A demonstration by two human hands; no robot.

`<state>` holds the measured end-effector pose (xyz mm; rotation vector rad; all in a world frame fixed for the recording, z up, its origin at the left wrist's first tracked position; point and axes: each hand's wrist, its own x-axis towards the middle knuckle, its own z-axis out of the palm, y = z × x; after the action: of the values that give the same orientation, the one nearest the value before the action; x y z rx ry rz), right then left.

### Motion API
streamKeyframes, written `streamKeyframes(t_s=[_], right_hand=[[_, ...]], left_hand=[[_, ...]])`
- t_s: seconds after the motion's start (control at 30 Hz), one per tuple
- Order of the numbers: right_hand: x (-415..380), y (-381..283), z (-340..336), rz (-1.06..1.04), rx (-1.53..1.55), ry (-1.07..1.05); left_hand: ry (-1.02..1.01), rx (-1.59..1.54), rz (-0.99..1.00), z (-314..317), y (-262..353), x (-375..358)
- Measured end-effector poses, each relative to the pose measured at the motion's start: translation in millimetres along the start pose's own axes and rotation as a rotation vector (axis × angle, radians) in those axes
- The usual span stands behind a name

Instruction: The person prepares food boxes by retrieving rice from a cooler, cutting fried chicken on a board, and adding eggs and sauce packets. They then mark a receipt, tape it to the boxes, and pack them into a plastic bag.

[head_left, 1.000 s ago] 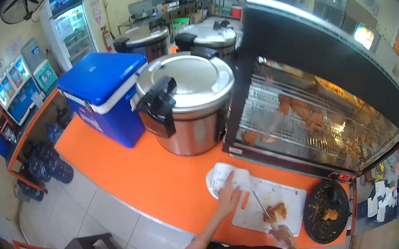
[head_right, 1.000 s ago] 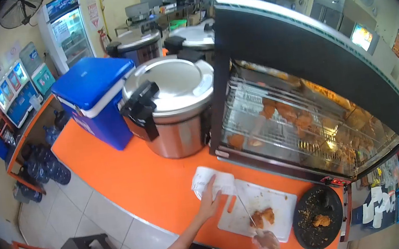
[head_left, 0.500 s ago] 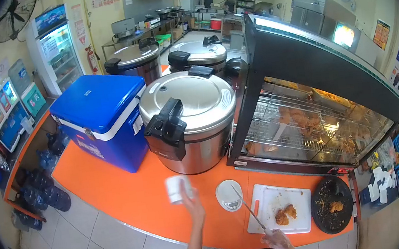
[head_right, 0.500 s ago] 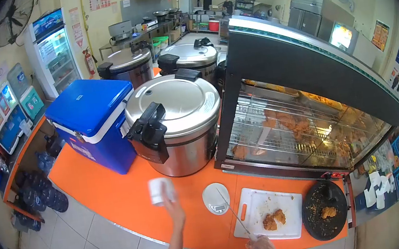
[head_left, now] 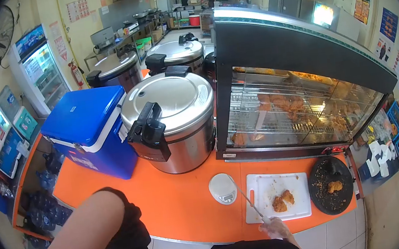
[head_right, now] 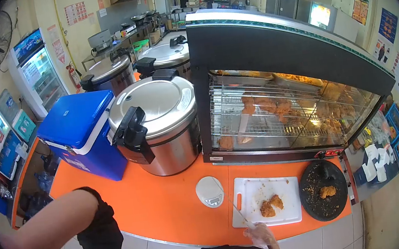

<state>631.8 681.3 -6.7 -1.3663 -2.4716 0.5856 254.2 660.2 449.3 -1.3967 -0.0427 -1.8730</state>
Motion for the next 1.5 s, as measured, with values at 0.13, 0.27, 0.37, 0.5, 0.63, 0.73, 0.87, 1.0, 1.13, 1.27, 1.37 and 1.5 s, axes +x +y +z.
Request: streamKeyframes(t_s=[0.13,0.27,0.37,0.5,0.63,0.73,0.87,1.0,1.13,1.27,1.37,1.5], right_hand=[[-1,-33,-21,0.361,0.155,-0.132],[-10,-13,-9,0.411,0.169,-0.211],[-17,8,6,0.541,0.255,-0.237],[-19,1,-5,1.013,0.703,-0.209],[-35,24,5,0.381,0.231,-0.128],[-19,-10,-31,0.767,0.501,-0.093],[-21,4,-15,1.014,0.856,-0.098],[-24,10,-13,0.885,0.864,-0.047],[-40,18,-30,0.600,0.301,-0.279],[-73,45,-31,0.824,0.418,-0.078],[-85,46,-60,0.925,0.915,0.117],[-80,64,-81,0.892,0.806,0.069]], left_hand=[[0.015,-0.049,-0.035,9,6,3],[0.038,-0.090,-0.041,17,8,8],[0.046,-0.115,-0.052,22,9,5],[0.054,-0.157,-0.066,27,11,3],[0.083,-0.202,-0.089,39,13,4],[0.104,-0.228,-0.087,45,14,5],[0.131,-0.261,-0.073,52,14,8],[0.231,-0.256,-0.043,63,6,-10],[0.250,0.283,-0.118,104,-22,-143],[-0.751,-0.017,-0.614,148,73,-345],[-1.229,-0.396,-1.041,159,153,-434],[-1.346,-0.404,-0.963,188,213,-500]])
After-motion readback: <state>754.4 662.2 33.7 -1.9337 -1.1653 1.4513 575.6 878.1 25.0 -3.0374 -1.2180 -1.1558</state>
